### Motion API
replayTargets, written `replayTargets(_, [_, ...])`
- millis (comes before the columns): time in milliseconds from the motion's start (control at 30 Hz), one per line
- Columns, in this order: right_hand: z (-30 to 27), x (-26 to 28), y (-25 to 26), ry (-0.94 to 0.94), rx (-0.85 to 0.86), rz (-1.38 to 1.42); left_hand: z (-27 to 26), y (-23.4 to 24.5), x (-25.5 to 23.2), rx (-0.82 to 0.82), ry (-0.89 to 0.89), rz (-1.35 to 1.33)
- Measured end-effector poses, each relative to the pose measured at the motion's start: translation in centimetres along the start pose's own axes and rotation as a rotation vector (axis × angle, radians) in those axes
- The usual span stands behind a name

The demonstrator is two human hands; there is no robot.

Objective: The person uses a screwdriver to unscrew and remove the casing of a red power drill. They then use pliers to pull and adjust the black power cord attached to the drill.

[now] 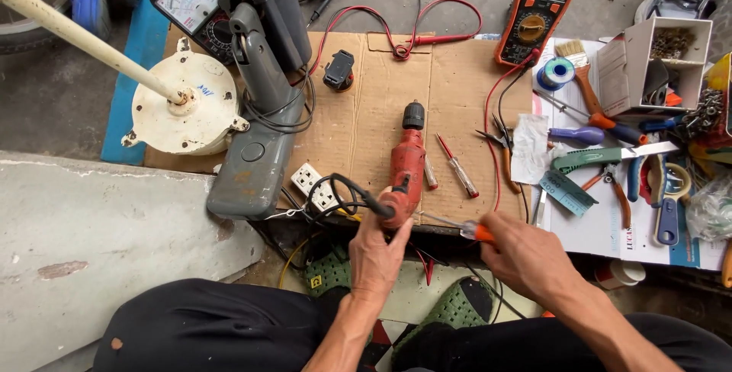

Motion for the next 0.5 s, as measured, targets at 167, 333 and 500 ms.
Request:
replayTargets(167, [-4.7,4.5,1.0,-0.544,0.101,0.887,-1.1,-1.9,-0.2,-0.091,-0.146,0.161])
replayTargets(333, [-5.5,11.5,1.9,-0.353,-0.152,1.077,-1.3,-3.6,-1.2,0.028,-0.144,0.211])
replayTargets(500, [-4.6,12.7,2.3,-0.399,-0.516,1.386,-2.4,-3.8,-1.4,0.034,-0.240,0.181])
Point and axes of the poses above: each hand's wrist, its own z-axis towards the middle knuckle, its own y-axis out of the back of the hand, x = y × z, the point moved 1 cm from there along z, towards the middle knuckle, and after that the axes turned 12 degrees about -y, right-handed, at the moved point
